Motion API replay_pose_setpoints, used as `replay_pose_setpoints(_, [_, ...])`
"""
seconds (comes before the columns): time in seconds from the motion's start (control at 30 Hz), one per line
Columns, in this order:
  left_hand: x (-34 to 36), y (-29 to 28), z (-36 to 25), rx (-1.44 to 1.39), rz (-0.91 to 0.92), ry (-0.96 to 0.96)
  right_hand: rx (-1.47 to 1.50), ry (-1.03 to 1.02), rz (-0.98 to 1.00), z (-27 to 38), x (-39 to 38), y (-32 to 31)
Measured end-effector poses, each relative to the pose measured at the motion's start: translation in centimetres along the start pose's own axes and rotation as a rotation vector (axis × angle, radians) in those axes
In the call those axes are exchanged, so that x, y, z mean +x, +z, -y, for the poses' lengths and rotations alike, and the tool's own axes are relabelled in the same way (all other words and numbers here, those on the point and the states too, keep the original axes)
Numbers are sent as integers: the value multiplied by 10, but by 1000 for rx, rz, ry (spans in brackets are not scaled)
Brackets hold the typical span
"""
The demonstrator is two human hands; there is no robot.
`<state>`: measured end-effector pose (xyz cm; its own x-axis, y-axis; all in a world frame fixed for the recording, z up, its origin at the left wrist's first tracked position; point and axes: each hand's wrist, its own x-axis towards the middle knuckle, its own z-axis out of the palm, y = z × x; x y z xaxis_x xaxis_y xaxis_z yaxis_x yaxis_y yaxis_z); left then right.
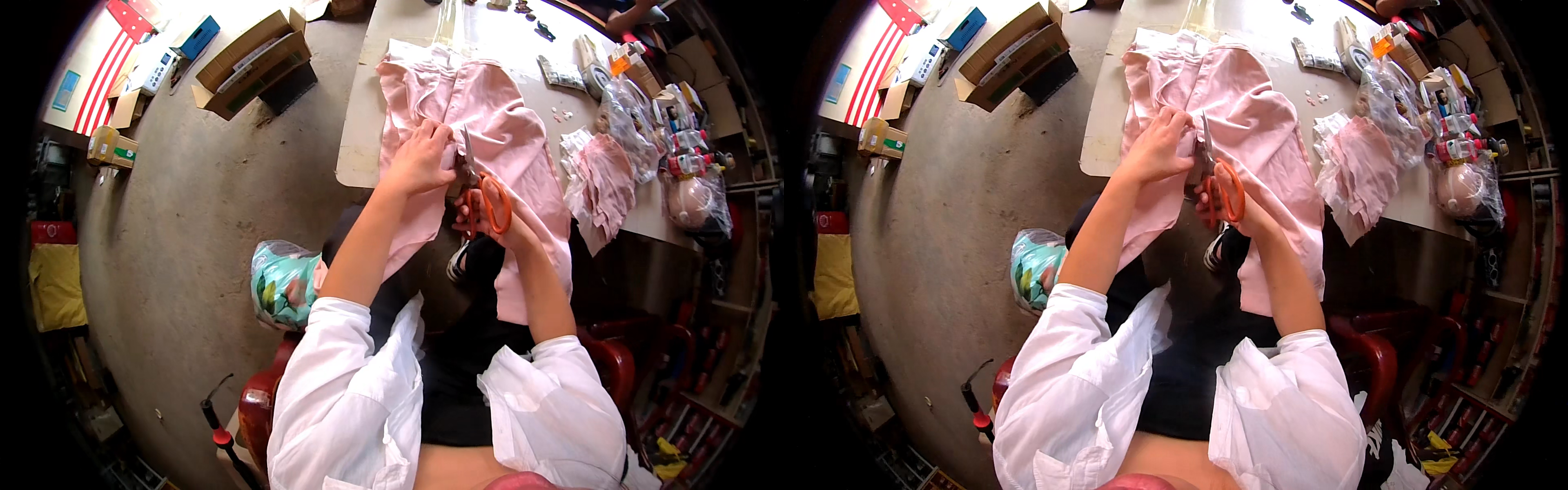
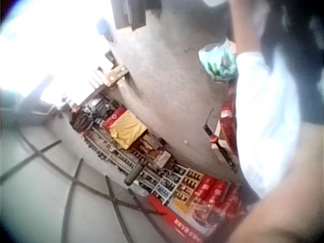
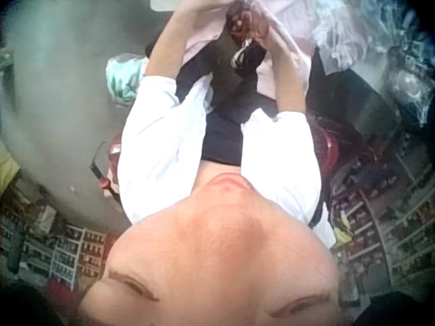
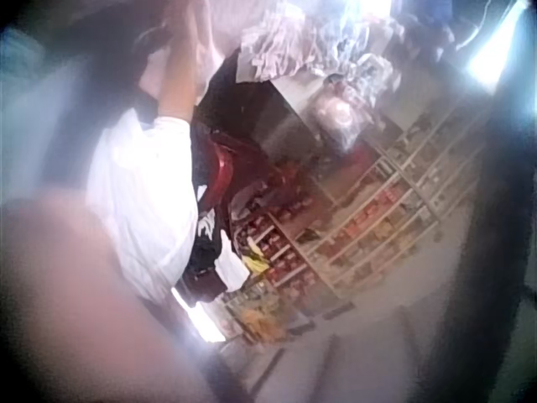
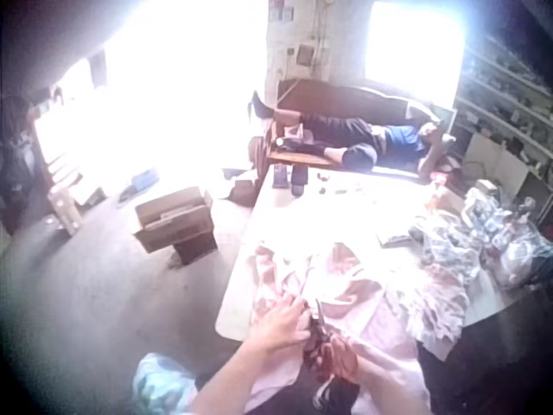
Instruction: The person uses orange-handled scissors to cut a large piece of pink fabric on a table. They repeatedly fold and trim the material, creating smaller rectangular pieces. The person occasionally pauses to adjust the fabric or remove small scraps before continuing the cutting process.
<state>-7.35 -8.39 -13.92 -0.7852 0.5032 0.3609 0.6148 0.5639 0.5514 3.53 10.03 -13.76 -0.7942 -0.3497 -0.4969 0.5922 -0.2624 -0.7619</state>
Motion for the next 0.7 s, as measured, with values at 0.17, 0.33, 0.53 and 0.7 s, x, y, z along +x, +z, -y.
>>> replay_pose_setpoints(0.17, [11,15,-2,109,-83,-102,-130,-60,-130,14,-11,22])
replay_pose_setpoints(0.33, [21,5,-3,72,-230,-93,-141,-1,-175,20,-8,33])
replay_pose_setpoints(0.53, [23,8,-11,52,-309,-41,-61,-31,-213,33,2,56])
replay_pose_setpoints(0.7, [21,14,-13,11,-301,-51,-65,25,-232,46,13,57])
